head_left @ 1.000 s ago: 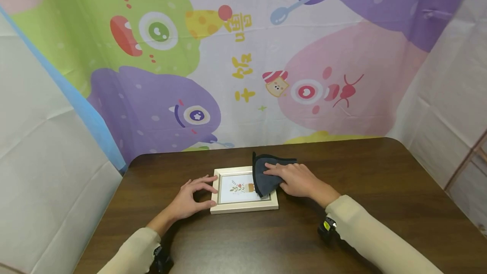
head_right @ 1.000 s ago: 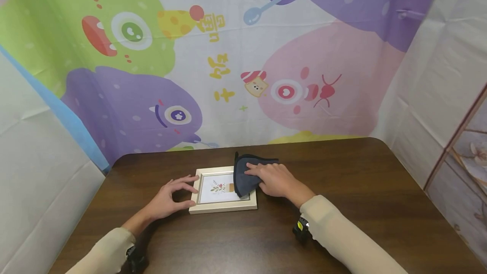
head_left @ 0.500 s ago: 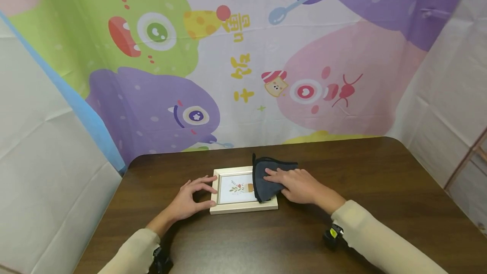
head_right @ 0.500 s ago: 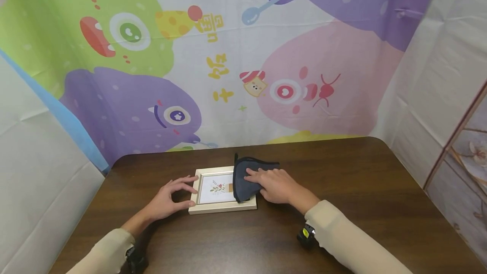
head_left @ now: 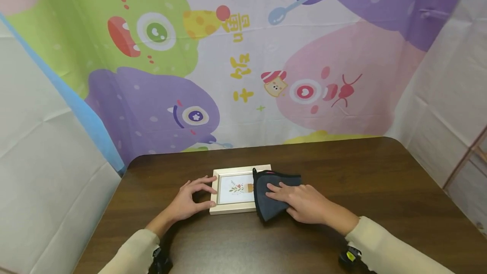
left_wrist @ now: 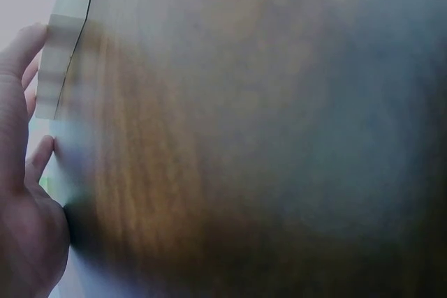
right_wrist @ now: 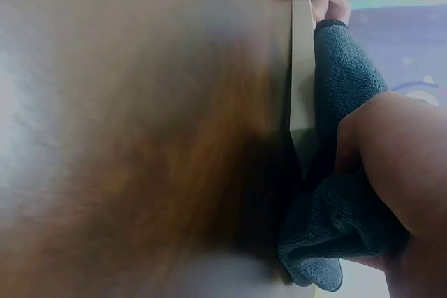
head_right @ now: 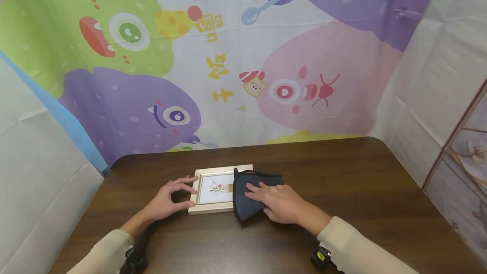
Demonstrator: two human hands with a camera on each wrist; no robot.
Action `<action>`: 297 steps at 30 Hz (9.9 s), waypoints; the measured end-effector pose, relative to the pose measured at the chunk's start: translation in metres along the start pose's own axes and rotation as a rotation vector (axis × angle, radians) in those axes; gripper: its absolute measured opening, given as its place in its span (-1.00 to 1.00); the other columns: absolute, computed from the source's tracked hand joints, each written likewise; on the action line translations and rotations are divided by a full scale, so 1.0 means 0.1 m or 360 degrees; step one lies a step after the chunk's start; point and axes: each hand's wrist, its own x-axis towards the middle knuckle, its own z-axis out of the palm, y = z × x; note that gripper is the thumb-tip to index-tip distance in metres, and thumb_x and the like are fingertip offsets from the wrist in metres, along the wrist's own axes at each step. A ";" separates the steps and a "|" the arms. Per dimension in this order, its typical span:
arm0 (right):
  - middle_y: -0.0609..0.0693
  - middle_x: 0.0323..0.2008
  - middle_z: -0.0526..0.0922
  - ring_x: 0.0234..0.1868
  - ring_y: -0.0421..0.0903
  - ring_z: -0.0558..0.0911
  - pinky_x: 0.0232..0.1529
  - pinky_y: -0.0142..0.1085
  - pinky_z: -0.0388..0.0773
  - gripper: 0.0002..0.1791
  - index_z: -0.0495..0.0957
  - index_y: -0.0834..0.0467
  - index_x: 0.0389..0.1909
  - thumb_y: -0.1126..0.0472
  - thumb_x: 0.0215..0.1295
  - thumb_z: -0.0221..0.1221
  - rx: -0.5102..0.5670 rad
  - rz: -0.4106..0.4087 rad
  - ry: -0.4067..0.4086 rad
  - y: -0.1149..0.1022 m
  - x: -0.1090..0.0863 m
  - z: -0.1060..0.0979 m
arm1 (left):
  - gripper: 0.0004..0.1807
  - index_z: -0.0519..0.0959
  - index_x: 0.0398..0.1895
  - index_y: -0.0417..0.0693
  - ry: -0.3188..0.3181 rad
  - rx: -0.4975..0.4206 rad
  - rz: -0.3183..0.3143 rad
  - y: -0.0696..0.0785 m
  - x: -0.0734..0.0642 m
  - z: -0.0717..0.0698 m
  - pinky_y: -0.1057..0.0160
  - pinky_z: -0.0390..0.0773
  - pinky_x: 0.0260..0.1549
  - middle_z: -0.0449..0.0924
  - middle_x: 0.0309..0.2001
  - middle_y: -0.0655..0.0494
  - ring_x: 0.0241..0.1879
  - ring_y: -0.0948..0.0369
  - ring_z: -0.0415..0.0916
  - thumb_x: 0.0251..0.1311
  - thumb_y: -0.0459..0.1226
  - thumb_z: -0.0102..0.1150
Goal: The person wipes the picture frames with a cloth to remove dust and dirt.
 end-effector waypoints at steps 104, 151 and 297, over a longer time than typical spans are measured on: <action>0.14 0.16 0.81 0.10 0.13 0.77 -0.14 0.07 0.66 -0.56 0.67 -0.07 0.30 0.20 0.43 0.25 0.0368 0.0587 0.0240 0.46 0.34 0.06 | -0.72 0.84 0.02 0.17 -0.0013 0.0002 0.0037 0.04 0.00 -0.02 -0.82 -0.12 0.52 0.63 0.56 -0.12 0.67 -0.40 0.34 0.28 -0.23 0.65; 0.19 0.58 0.61 0.59 0.33 0.57 0.49 0.47 0.49 -0.43 0.57 0.04 0.55 0.31 0.56 0.21 0.0580 0.0287 0.0247 -0.11 -0.42 0.22 | -0.73 0.84 0.03 0.19 -0.0017 0.0036 0.0034 0.00 0.01 0.01 -0.83 -0.12 0.51 0.63 0.56 -0.09 0.68 -0.39 0.33 0.30 -0.19 0.64; 0.19 0.63 0.55 0.64 0.33 0.53 0.48 0.38 0.56 -0.54 0.53 0.04 0.55 0.23 0.73 0.18 0.0582 0.0232 0.0228 -0.04 -0.37 0.24 | -0.76 0.81 0.04 0.26 -0.0023 0.0037 0.0020 0.00 0.02 0.01 -0.79 -0.13 0.56 0.58 0.61 -0.06 0.70 -0.34 0.33 0.36 -0.18 0.59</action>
